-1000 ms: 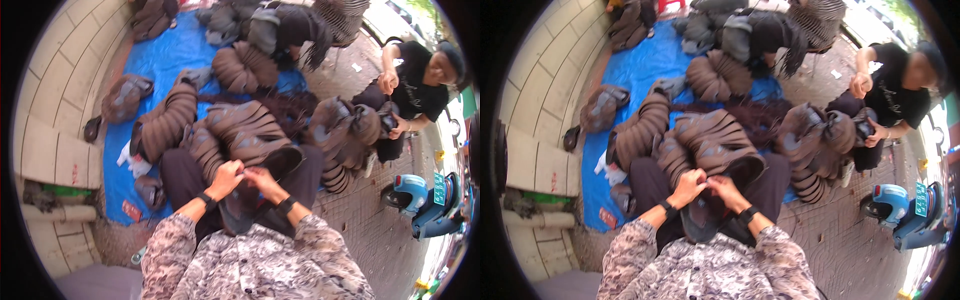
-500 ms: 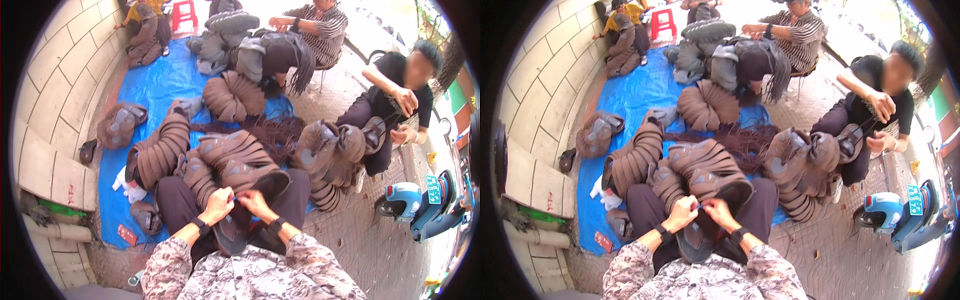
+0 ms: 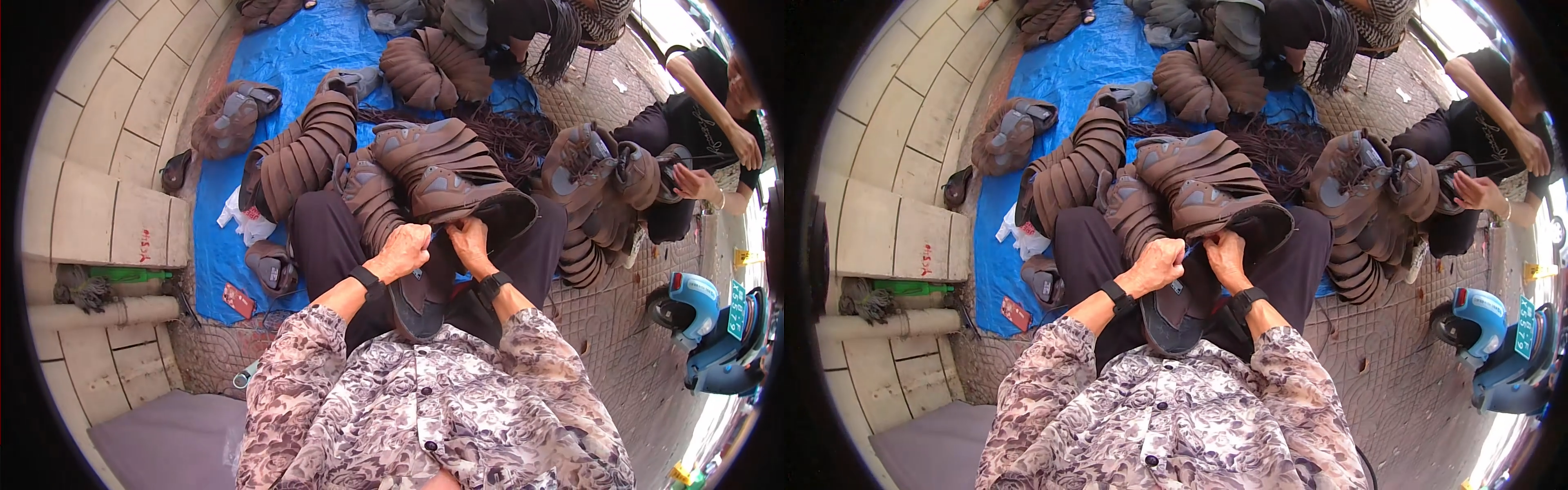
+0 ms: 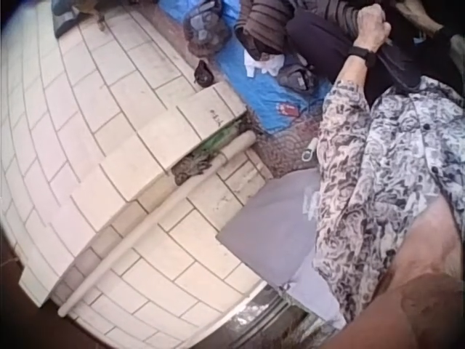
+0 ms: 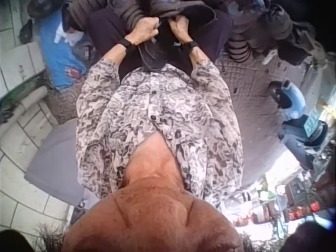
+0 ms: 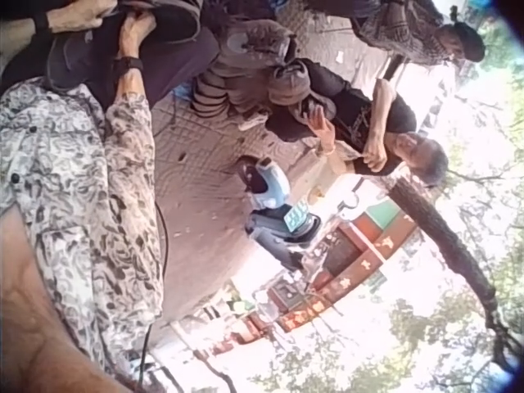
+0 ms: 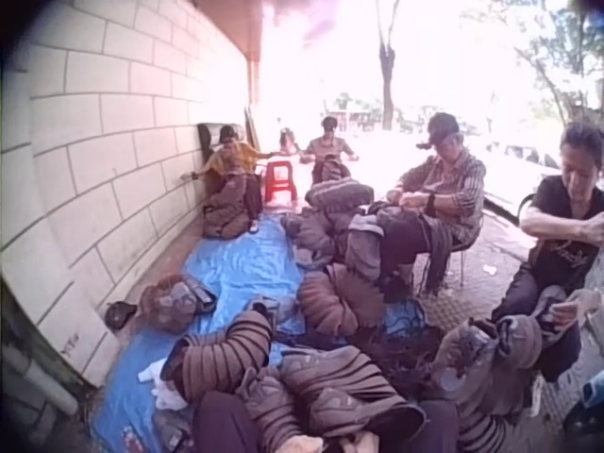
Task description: Insert laces into a manufactured shoe upper or assembly step for shoe manufacturing.
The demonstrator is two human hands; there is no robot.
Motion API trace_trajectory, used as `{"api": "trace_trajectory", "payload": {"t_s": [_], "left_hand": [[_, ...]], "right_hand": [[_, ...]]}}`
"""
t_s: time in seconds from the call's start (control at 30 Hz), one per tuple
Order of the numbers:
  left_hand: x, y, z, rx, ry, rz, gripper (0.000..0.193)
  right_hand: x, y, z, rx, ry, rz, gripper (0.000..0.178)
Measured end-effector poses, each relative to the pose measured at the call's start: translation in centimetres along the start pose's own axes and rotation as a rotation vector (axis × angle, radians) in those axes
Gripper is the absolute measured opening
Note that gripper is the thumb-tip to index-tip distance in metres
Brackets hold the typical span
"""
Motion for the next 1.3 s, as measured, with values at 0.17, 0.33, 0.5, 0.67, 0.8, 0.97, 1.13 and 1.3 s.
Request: {"api": "trace_trajectory", "payload": {"t_s": [0.17, 0.33, 0.5, 0.67, 0.8, 0.97, 1.13, 1.3], "left_hand": [[1.8, 0.2, -0.5, 0.164, -0.179, 0.165, 0.019], [6.5, -0.2, -0.3, 0.378, -0.638, 0.266, 0.030], [13.8, -2.8, 1.5, 0.527, -0.536, 0.296, 0.022], [16.1, -6.9, -2.7, 0.664, -0.953, 0.430, 0.022], [13.2, -7.4, -8.2, 0.450, -0.739, 0.891, 0.023], [7.7, -5.1, -9.8, 0.558, -1.152, 0.696, 0.029], [2.3, -2.3, -6.4, 0.748, -1.137, 0.540, 0.042], [-1.4, -1.1, -4.3, 1.007, -1.320, 0.507, 0.064]], "right_hand": [[0.6, -0.1, -1.1, -0.135, 0.069, 0.067, 0.020], [3.1, -3.2, 2.6, 0.060, -0.251, 0.325, 0.038], [8.9, -4.2, 13.0, -0.247, 0.150, 0.883, 0.032], [15.4, 1.5, 17.4, -0.055, 0.348, 0.789, 0.035], [19.0, 9.1, 16.0, -0.119, -0.013, 0.557, 0.037], [14.3, 18.0, 8.9, -0.261, -0.151, 0.573, 0.038], [9.5, 22.2, 2.8, -0.393, -0.068, 0.578, 0.052], [4.7, 25.3, 0.0, -0.280, -0.020, 0.671, 0.057]]}}
Point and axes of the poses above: each hand's wrist, its own y-axis towards the middle knuckle, its own x-axis out of the back of the hand, z = x × y, the point moved 4 cm from there along y, towards the middle knuckle, and after that the axes turned 10 degrees about y, right-handed, at the moved point
